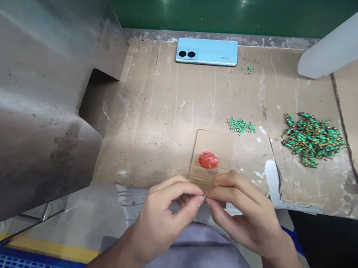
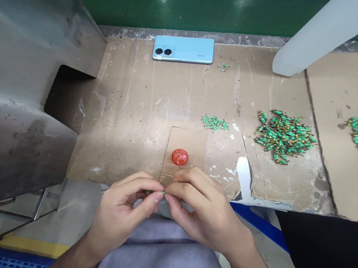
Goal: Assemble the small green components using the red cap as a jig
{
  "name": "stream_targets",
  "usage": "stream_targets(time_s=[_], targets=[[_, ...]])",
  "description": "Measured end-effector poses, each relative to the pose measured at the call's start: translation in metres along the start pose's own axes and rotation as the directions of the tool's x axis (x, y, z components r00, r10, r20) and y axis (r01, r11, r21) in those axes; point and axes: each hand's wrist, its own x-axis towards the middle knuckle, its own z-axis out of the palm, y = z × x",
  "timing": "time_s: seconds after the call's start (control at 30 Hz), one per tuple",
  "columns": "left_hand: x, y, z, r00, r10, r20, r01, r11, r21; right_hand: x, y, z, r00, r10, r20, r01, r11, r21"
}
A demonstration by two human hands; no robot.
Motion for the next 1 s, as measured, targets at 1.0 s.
stream_targets(time_s=[1.0], targets=[[0.003, -0.009, -0.014, 0.968, -0.25, 0.021, 0.227, 0.837, -0.498, 0.002, 0.04, 0.003, 0.937, 0.287, -0.2, -0.272, 0.957, 0.099]])
